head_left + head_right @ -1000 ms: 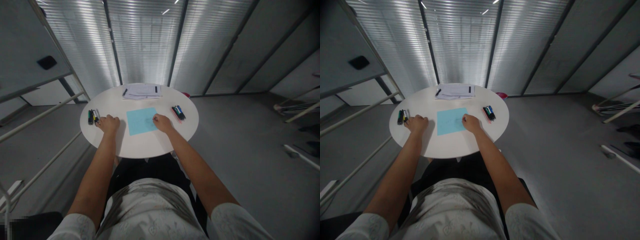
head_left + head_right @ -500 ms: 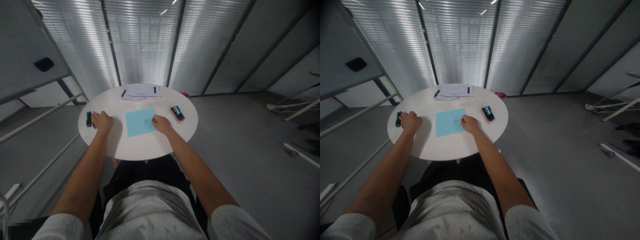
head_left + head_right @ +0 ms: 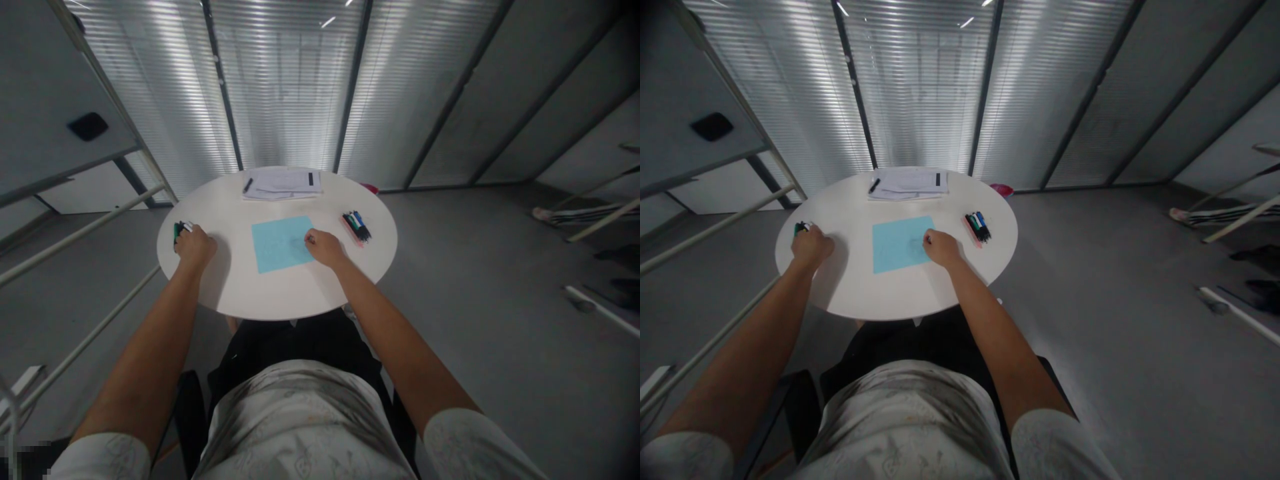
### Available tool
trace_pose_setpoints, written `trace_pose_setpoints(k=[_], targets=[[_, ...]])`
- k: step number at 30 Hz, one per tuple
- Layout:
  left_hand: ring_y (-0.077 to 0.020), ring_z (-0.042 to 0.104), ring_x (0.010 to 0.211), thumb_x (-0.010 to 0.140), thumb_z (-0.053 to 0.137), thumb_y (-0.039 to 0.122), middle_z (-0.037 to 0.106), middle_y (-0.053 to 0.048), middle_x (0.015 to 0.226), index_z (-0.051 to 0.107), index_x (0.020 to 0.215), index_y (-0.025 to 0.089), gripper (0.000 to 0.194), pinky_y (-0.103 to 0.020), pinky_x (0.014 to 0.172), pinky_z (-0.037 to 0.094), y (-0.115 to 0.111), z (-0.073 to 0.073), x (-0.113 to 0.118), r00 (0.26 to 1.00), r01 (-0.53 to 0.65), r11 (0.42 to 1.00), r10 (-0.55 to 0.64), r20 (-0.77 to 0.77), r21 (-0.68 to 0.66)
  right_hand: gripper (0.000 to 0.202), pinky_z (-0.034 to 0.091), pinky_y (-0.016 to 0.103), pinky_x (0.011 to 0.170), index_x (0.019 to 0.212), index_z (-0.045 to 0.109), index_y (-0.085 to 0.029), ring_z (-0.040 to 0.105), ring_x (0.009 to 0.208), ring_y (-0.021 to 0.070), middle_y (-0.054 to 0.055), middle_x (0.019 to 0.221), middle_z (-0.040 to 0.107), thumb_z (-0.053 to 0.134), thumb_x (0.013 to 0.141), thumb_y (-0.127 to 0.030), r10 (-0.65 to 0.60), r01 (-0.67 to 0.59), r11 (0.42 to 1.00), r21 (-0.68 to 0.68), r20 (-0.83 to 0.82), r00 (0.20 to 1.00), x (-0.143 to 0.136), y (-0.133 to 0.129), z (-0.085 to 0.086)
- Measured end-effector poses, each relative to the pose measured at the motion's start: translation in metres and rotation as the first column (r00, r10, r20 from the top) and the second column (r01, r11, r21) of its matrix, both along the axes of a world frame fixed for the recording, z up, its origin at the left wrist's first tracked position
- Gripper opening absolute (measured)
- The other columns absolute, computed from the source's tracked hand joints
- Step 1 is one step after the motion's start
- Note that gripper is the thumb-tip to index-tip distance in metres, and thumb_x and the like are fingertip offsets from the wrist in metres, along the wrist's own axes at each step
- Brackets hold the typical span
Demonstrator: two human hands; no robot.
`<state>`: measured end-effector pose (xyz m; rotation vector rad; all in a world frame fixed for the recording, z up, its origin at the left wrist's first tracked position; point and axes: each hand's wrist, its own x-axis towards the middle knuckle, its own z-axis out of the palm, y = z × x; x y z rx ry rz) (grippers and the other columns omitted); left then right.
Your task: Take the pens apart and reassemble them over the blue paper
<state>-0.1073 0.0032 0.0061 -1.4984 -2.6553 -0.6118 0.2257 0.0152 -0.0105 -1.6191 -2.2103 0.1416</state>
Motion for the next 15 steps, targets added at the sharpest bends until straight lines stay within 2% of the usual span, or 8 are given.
trace_pose_setpoints(k=[3,8,12,15], targets=[[-0.0394,0.054,0.112,0.076,0.05,0.027,0.058,-0.029,0.118,0.055,0.119,0.004,0.049,-0.05,0.093,0.042,0.001,0.0,-0.004,0.999,0.016,0.999,-0.017,-0.033,-0.03,0.02,0.035,0.025,0.064,0.098,0.065,-0.023,0.06,0.079,0.0163,0.004,0.09,0.071,0.049,0.087,-0.024,-0.004,0.004,1.0,-0.004,0.003,1.0,-0.001,0.0,0.0],[-0.0389,0.059,0.107,0.075,0.053,0.031,0.064,-0.025,0.114,0.058,0.12,0.008,0.051,-0.048,0.09,0.046,0.007,-0.001,-0.017,0.998,0.042,0.999,-0.041,0.052,-0.033,0.018,0.033,0.025,0.062,0.095,0.066,-0.023,0.06,0.077,0.016,0.003,0.088,0.071,0.05,0.086,-0.025,0.006,-0.006,1.0,0.0,-0.018,1.0,0.0,0.002,-0.002],[-0.0352,0.06,0.108,0.071,0.056,0.026,0.065,-0.02,0.118,0.062,0.12,0.011,0.052,-0.044,0.093,0.045,0.013,-0.001,-0.027,0.993,0.102,0.994,-0.1,0.058,-0.043,0.017,0.032,0.025,0.061,0.095,0.066,-0.023,0.059,0.075,0.0159,0.003,0.087,0.071,0.052,0.085,-0.025,0.009,-0.009,1.0,-0.003,-0.033,0.999,0.0,0.003,-0.003],[-0.0344,0.062,0.105,0.069,0.056,0.022,0.067,-0.017,0.115,0.068,0.113,0.013,0.047,-0.042,0.092,0.046,0.016,0.0,-0.031,0.988,0.15,0.983,-0.146,0.043,-0.104,0.017,0.032,0.025,0.062,0.095,0.066,-0.022,0.059,0.076,0.0158,0.004,0.088,0.07,0.052,0.085,-0.024,0.006,-0.006,1.0,-0.004,-0.029,1.0,0.0,0.002,-0.001]])
